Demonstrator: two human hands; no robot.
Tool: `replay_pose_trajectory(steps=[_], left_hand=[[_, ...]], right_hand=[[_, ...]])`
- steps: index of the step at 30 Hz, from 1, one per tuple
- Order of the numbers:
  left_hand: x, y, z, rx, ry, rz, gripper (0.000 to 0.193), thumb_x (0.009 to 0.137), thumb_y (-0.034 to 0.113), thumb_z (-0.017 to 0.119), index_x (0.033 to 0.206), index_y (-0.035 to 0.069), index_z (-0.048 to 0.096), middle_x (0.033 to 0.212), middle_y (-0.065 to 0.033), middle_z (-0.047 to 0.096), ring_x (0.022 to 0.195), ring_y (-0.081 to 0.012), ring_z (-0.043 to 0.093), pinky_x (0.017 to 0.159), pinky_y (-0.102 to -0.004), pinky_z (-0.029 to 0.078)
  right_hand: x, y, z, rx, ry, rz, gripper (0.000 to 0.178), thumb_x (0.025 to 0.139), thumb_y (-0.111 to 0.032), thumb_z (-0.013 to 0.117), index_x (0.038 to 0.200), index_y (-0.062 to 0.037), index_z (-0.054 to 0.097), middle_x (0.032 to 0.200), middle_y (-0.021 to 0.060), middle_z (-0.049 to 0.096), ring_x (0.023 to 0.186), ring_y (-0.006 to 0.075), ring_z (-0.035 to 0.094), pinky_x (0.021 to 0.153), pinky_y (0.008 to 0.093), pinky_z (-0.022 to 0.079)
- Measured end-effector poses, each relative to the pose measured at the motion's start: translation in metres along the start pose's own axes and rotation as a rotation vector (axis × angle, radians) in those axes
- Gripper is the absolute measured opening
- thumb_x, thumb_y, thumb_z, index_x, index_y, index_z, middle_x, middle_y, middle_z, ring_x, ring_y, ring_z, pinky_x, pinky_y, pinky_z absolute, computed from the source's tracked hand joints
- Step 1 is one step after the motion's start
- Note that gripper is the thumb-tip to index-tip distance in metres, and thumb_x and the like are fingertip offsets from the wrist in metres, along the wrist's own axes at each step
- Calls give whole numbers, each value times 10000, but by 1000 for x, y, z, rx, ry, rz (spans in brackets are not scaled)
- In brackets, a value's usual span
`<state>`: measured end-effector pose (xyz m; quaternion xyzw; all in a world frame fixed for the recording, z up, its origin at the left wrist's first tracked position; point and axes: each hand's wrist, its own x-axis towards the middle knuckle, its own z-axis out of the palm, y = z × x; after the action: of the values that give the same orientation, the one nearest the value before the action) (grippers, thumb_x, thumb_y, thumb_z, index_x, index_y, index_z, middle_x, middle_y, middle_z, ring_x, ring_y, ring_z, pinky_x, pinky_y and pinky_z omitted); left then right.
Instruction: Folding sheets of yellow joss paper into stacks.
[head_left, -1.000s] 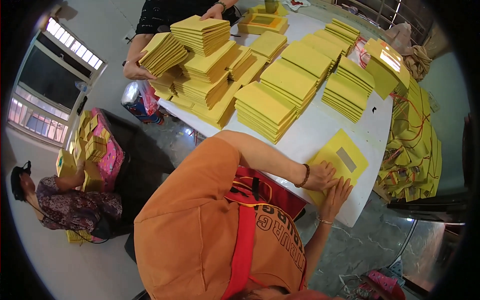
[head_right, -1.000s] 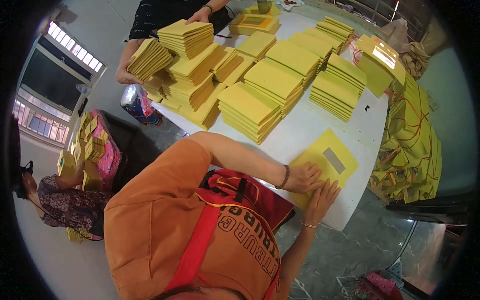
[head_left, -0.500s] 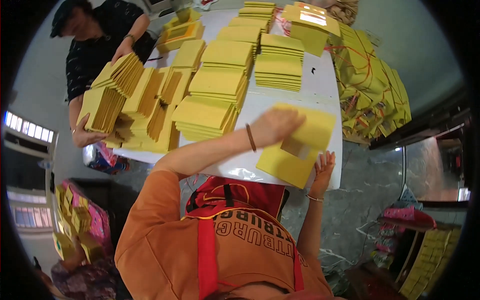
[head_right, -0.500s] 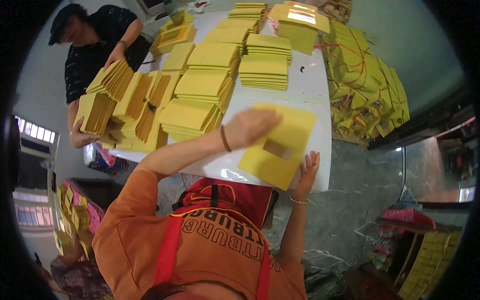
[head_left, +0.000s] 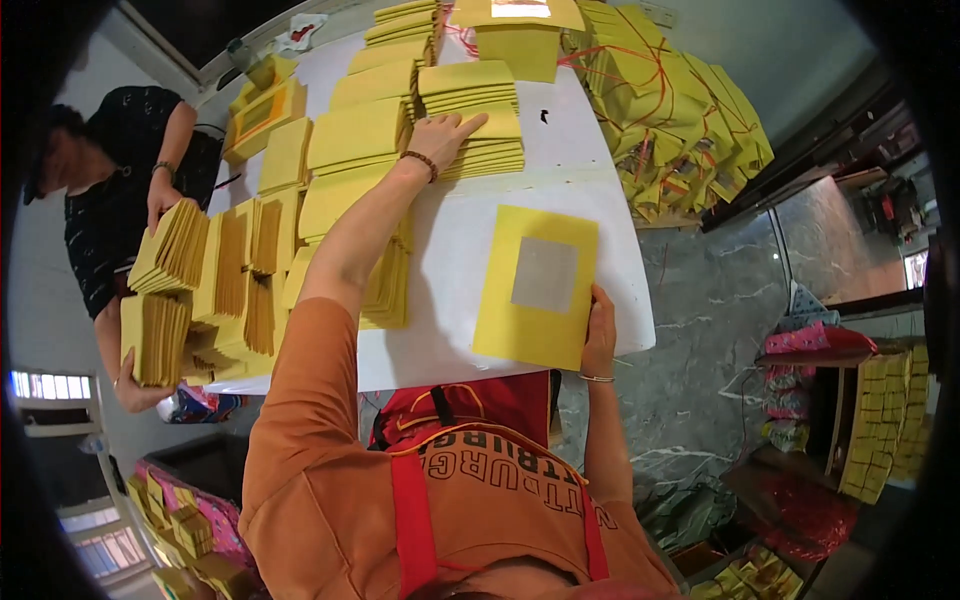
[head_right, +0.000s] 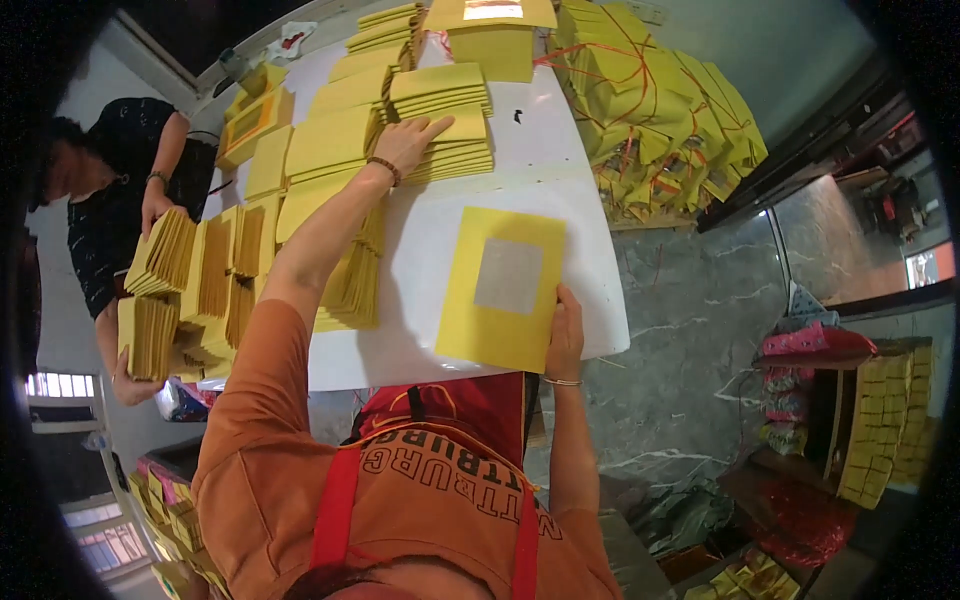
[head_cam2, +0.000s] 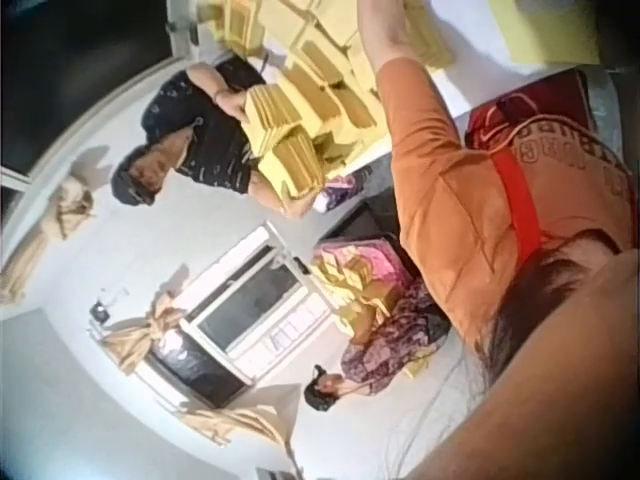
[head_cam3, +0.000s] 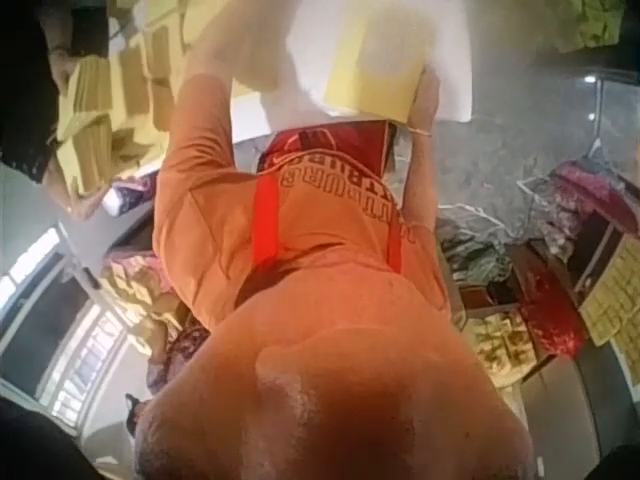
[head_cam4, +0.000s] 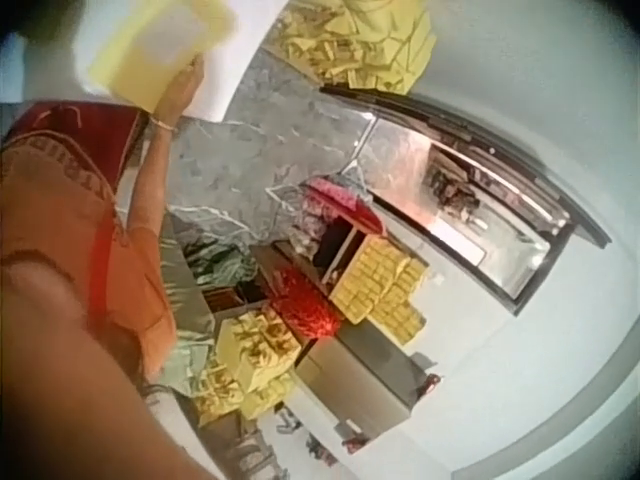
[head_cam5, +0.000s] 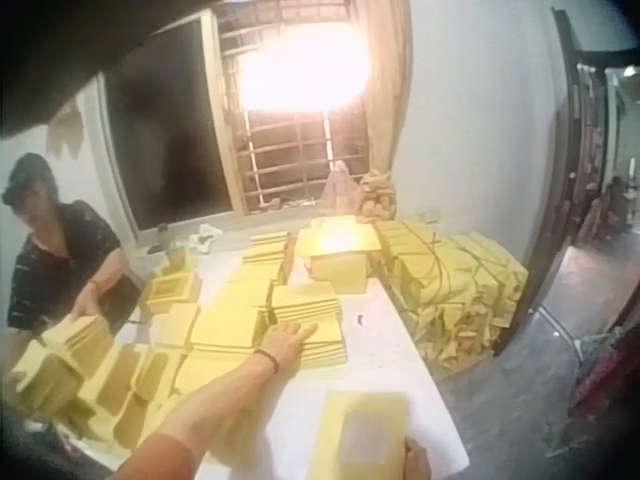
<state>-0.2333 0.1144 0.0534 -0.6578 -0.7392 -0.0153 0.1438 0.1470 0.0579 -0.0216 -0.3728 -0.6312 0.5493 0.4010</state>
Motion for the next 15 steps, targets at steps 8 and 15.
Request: replay_pose_trajectory(steps=[8, 15], left_hand=[[-8, 8, 22, -71, -224, -87, 569, 869, 522, 336, 1358, 232, 308, 1357, -127, 328, 1239, -326, 305, 967, -488, 300], [3, 9, 12, -128, -342, -126, 617, 859, 585, 304, 1369, 240, 273, 1390, -90, 287, 1258, -300, 296, 967, -507, 289]], right_hand=[[-1, 23, -2, -75, 62, -73, 353, 864, -101, 495, 1198, 8, 461, 1202, 148, 476, 1116, 247, 460, 957, 316, 349], [-1, 9, -9, 226, 25, 61, 380, 852, -98, 536, 1207, 13, 458, 1109, 120, 533, 1024, 188, 521, 887, 292, 413]])
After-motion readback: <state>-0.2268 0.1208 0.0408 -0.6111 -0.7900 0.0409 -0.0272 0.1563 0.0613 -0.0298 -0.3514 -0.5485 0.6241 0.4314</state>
